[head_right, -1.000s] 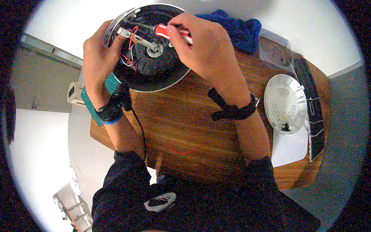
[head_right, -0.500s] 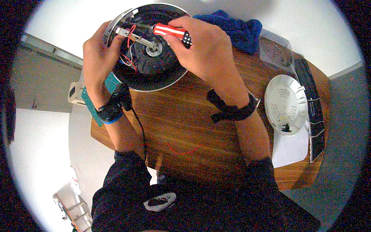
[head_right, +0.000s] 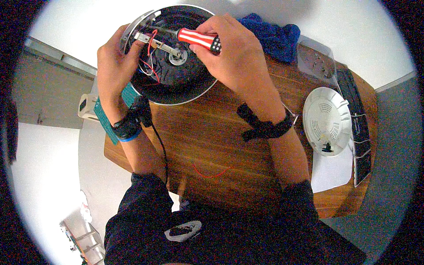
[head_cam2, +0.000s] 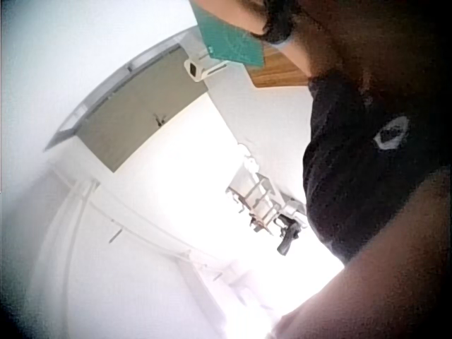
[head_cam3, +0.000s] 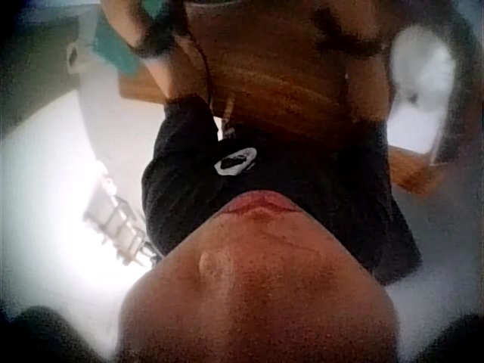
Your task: The person works on the internal wiring of a white ceiling light fixture, using a screwdriver to tighten connections and adjusting wires by hand. The person manipulates red and white wires and secures components inside the fixture housing.
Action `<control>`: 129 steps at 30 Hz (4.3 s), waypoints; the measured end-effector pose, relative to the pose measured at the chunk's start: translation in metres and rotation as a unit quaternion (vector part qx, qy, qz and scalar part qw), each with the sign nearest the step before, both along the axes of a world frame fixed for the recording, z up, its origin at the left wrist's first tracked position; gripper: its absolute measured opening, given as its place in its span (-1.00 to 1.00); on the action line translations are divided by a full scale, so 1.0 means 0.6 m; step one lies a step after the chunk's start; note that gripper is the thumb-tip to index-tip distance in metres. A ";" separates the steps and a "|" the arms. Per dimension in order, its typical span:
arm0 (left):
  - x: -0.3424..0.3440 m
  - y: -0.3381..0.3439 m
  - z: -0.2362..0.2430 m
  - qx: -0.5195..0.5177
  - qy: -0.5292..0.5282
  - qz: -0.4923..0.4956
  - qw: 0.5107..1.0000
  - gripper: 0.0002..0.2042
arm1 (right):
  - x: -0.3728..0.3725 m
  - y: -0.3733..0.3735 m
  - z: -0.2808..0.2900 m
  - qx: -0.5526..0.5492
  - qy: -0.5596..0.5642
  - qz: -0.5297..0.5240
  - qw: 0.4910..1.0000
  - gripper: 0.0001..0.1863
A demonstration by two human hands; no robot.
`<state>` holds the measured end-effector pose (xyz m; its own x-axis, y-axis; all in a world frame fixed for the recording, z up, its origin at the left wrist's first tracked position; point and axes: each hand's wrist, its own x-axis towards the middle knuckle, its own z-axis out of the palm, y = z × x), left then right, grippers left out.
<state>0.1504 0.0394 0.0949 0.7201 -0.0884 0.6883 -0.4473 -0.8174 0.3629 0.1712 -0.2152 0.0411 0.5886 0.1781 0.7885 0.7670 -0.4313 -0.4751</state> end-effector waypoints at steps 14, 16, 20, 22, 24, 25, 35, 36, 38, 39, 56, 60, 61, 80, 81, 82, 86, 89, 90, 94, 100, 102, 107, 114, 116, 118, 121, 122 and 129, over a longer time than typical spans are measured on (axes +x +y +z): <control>-0.004 -0.006 0.007 0.004 0.005 0.004 1.000 -0.69 | -0.010 0.004 0.000 0.022 0.040 0.046 0.998 -0.67; -0.004 -0.007 0.006 0.006 0.001 0.009 1.000 -0.68 | -0.006 0.001 -0.003 0.002 -0.006 0.025 1.000 -0.66; -0.001 0.004 -0.001 0.008 -0.009 0.007 1.000 -0.67 | -0.010 -0.002 0.007 -0.020 0.004 0.003 1.000 -0.72; 0.003 0.015 -0.005 -0.004 0.003 0.001 1.000 -0.66 | -0.012 -0.004 0.009 -0.015 0.033 0.007 0.999 -0.76; 0.004 0.017 -0.005 -0.018 0.018 -0.001 1.000 -0.66 | -0.013 0.000 0.007 0.005 0.101 0.036 0.994 -0.80; 0.003 0.016 -0.005 -0.025 0.027 0.000 0.999 -0.66 | -0.017 0.003 0.010 0.001 0.154 0.037 0.987 -0.79; 0.005 0.017 -0.005 -0.022 0.017 0.001 1.000 -0.65 | -0.021 0.006 0.012 -0.024 -0.025 0.001 0.999 -0.73; 0.005 0.017 -0.005 -0.022 0.019 0.003 1.000 -0.65 | -0.022 0.006 0.013 -0.029 -0.020 -0.005 0.999 -0.74; 0.004 0.018 -0.006 -0.023 0.023 0.006 0.999 -0.65 | -0.025 0.008 0.014 -0.011 -0.007 -0.011 1.000 -0.78; 0.004 0.019 -0.006 -0.022 0.022 0.006 1.000 -0.65 | -0.027 0.010 0.015 -0.002 -0.001 -0.013 1.000 -0.79; 0.004 0.018 -0.004 -0.006 0.006 -0.006 1.000 -0.67 | -0.025 0.005 0.015 -0.015 0.003 -0.025 1.000 -0.72; 0.003 0.021 -0.004 -0.005 0.022 0.008 1.000 -0.67 | -0.028 0.012 0.009 0.001 0.061 -0.011 0.998 -0.75; 0.004 0.023 -0.006 -0.008 0.017 0.007 1.000 -0.67 | -0.032 0.014 0.012 -0.008 0.103 -0.007 0.995 -0.74; 0.008 0.021 -0.008 -0.012 0.012 -0.010 1.000 -0.67 | -0.031 0.003 0.023 0.001 0.066 -0.074 0.995 -0.54; 0.007 0.020 -0.008 -0.011 0.008 -0.007 1.000 -0.67 | -0.032 0.002 0.022 0.001 0.097 -0.055 0.994 -0.52; 0.007 0.019 -0.008 -0.010 0.005 -0.004 1.000 -0.67 | -0.032 0.001 0.021 0.002 0.128 -0.036 0.991 -0.49; 0.007 0.022 -0.006 -0.021 0.021 0.034 0.999 -0.67 | -0.023 -0.009 0.014 -0.039 -0.033 0.003 0.999 -0.46; 0.009 0.025 -0.007 -0.016 0.009 0.027 0.999 -0.67 | -0.020 -0.004 0.011 -0.016 -0.016 0.001 1.000 -0.51; 0.008 0.027 -0.006 -0.005 0.009 0.034 0.999 -0.67 | -0.015 -0.004 0.011 -0.012 -0.027 -0.002 1.000 -0.56; 0.007 0.032 -0.008 0.001 0.014 0.032 0.999 -0.66 | -0.039 -0.005 0.052 0.057 0.251 -0.027 0.966 -0.71; 0.006 0.017 -0.003 -0.008 0.011 0.012 1.000 -0.67 | -0.022 -0.019 0.021 -0.008 0.052 -0.008 0.999 -0.63; 0.004 0.014 -0.001 -0.006 0.015 0.019 1.000 -0.67 | -0.018 -0.020 0.014 -0.020 0.027 0.012 0.999 -0.57; 0.001 0.014 0.001 0.005 0.028 0.046 0.999 -0.67 | -0.028 -0.016 0.014 -0.017 0.075 0.031 0.997 -0.57; -0.001 0.015 0.003 0.000 0.027 0.048 0.998 -0.68 | -0.047 0.006 0.015 -0.073 0.236 0.021 0.969 -0.55; 0.002 0.020 0.000 -0.002 0.011 0.031 0.999 -0.68 | -0.054 0.009 0.027 -0.049 0.222 0.034 0.973 -0.63; 0.005 0.020 -0.002 -0.016 0.025 0.029 0.999 -0.68 | -0.053 0.013 0.020 0.025 0.125 0.056 0.990 -0.61; 0.006 0.017 -0.001 -0.013 0.017 0.026 0.999 -0.68 | -0.031 0.000 0.009 -0.022 0.009 0.059 0.998 -0.51; 0.006 0.016 -0.001 -0.008 0.010 0.025 1.000 -0.68 | -0.026 -0.003 0.009 -0.026 -0.007 0.043 0.999 -0.52; -0.001 0.017 0.001 0.008 0.019 0.035 0.999 -0.66 | -0.051 -0.009 0.043 -0.037 0.147 0.000 0.988 -0.64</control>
<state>0.1500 0.0496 0.0957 0.7508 -0.0484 0.6588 -0.3756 -0.8517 0.3655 0.1409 -0.2208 0.0670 0.7901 0.2283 0.5688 0.6007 -0.4727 -0.6447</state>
